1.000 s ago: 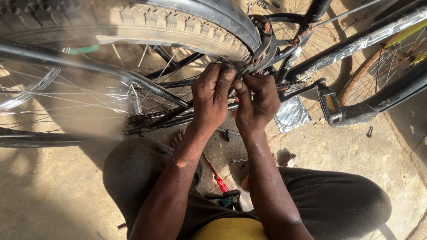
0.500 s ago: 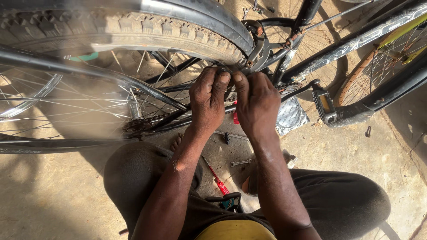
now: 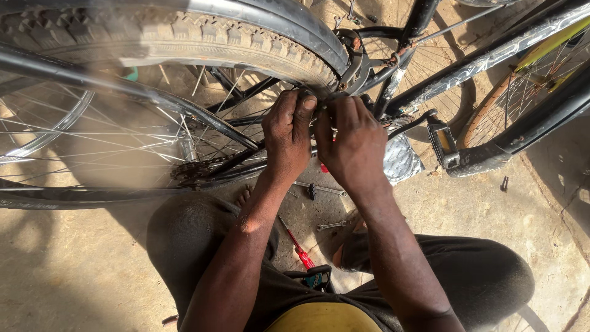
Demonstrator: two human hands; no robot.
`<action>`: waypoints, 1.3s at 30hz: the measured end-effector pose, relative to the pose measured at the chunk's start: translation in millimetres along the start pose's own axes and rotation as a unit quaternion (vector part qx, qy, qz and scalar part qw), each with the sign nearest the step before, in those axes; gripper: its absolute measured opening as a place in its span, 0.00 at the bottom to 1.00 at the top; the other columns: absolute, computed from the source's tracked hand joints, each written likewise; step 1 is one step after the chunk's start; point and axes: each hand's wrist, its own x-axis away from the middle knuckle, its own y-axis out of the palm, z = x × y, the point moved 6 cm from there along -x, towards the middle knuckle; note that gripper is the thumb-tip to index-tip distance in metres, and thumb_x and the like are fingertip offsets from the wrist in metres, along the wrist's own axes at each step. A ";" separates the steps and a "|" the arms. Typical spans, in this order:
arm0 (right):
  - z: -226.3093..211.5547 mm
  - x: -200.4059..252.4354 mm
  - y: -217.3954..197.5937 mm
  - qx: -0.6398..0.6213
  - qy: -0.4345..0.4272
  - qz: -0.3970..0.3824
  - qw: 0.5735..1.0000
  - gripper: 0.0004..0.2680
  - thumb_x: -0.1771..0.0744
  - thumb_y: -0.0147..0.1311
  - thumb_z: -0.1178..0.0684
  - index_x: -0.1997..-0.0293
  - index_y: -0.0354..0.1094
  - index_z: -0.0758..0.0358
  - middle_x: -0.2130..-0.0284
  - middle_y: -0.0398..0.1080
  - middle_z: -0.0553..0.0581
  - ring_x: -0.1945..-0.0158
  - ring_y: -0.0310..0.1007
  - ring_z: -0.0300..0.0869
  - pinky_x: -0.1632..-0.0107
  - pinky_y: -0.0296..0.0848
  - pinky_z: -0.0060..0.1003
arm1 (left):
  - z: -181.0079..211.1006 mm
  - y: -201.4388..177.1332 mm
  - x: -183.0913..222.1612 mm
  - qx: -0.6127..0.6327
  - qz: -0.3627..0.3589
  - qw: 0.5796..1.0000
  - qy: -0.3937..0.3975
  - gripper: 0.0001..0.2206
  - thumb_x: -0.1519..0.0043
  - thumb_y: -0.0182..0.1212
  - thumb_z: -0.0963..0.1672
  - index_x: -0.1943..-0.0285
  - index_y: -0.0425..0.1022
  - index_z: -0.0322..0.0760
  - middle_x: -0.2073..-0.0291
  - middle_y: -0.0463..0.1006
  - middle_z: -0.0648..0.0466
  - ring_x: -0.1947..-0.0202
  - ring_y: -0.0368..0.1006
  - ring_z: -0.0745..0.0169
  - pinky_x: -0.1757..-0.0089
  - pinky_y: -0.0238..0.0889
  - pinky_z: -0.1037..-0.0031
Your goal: The person uses a wrench to loosen and remove a bolt from the rear frame of a bicycle. They manipulate a screwdriver and the bicycle chain while working on the wheel assembly.
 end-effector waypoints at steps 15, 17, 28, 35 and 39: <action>6.7 -5.3 3.8 -0.029 0.118 -0.121 0.985 0.11 0.27 0.54 0.47 0.64 0.70 0.62 0.77 0.71 0.56 0.76 0.74 0.44 0.73 0.69 0.44 | 2.1 0.6 -2.7 -0.015 0.043 0.999 0.023 0.15 0.24 0.50 0.49 0.52 0.74 0.31 0.63 0.77 0.50 0.61 0.77 0.58 0.61 0.69 0.67; 4.1 -3.8 -8.4 -0.047 0.100 -0.075 0.991 0.10 0.28 0.55 0.47 0.61 0.70 0.64 0.76 0.71 0.57 0.77 0.74 0.45 0.74 0.69 0.43 | 1.3 -0.6 -3.0 -0.018 0.041 0.999 0.019 0.15 0.24 0.50 0.49 0.52 0.74 0.31 0.63 0.76 0.50 0.62 0.77 0.58 0.61 0.68 0.66; 39.4 25.2 -19.2 -0.042 -0.010 -0.288 0.957 0.14 0.28 0.50 0.44 0.64 0.71 0.65 0.73 0.73 0.57 0.79 0.71 0.42 0.79 0.71 0.38 | -9.5 -2.7 4.9 0.039 0.022 0.999 -0.010 0.15 0.26 0.54 0.49 0.51 0.74 0.31 0.67 0.75 0.54 0.68 0.70 0.70 0.67 0.64 0.75; 71.4 85.2 -15.8 -0.042 0.083 -0.407 0.909 0.15 0.32 0.52 0.42 0.45 0.69 0.59 0.60 0.75 0.61 0.64 0.80 0.49 0.60 0.81 0.44 | -3.8 -5.3 7.2 -0.030 0.010 0.997 0.066 0.20 0.30 0.62 0.55 0.52 0.70 0.33 0.64 0.77 0.52 0.62 0.79 0.66 0.60 0.76 0.75; 73.6 81.6 -19.2 -0.095 0.064 -0.422 0.899 0.16 0.32 0.53 0.41 0.43 0.68 0.57 0.57 0.76 0.59 0.58 0.80 0.50 0.53 0.78 0.47 | -5.7 -0.2 12.7 -0.113 0.020 0.992 0.050 0.19 0.36 0.69 0.51 0.54 0.70 0.33 0.65 0.78 0.52 0.65 0.78 0.65 0.63 0.74 0.74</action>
